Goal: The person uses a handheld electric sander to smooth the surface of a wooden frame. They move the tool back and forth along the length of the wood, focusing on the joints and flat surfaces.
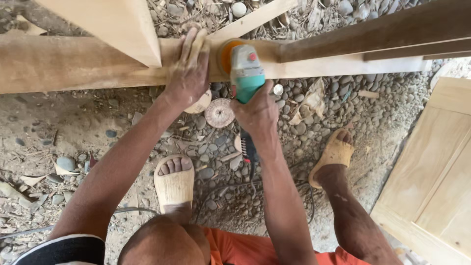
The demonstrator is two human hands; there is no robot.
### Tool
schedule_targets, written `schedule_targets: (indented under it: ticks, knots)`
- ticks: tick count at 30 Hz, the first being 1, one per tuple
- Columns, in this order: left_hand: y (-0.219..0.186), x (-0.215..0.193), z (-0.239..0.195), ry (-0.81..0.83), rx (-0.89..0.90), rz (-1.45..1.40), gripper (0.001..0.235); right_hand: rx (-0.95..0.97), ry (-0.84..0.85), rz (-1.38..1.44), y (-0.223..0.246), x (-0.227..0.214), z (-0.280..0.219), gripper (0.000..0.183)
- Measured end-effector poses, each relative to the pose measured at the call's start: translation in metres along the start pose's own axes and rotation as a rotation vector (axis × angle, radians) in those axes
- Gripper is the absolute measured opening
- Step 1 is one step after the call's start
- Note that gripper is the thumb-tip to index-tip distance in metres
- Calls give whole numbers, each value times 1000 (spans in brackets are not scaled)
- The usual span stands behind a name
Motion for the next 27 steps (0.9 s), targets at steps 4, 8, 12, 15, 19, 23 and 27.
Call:
schedule_targets:
  ticks: [4,8,12,15,19,23,27]
  knots:
    - [11,11,-11,-44,-61,-32,62,34,-18,-9,-20,-6,4,72]
    - [12,6,0,-107,-60,-38,53,10,-82,-24,-22,-30,32,64]
    - [18,-1,-1,-37,-101,-96,52,197,56,7,-23,-5,17,59]
    - [19,0,0,5,-125,-83,52,-116,-89,-75,2,-14,2,66]
    - [20,2,0,6,-144,-55,42,122,3,-10,-30,-17,22,66]
    - [21,9,2,76,-172,-50,37,-3,-94,-41,-29,-29,38,64]
    - [7,1,1,63,-27,-25,66,9,-114,-78,-27,-30,29,73]
Point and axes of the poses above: each hand's wrist, its own z-axis towards the middle knuckle, its own x-axis out of the palm, y = z × x, the point moved 8 cm from there along z, towards the middle knuckle, and after that the axes turned 6 degrees about z, right-handed, at the moved point
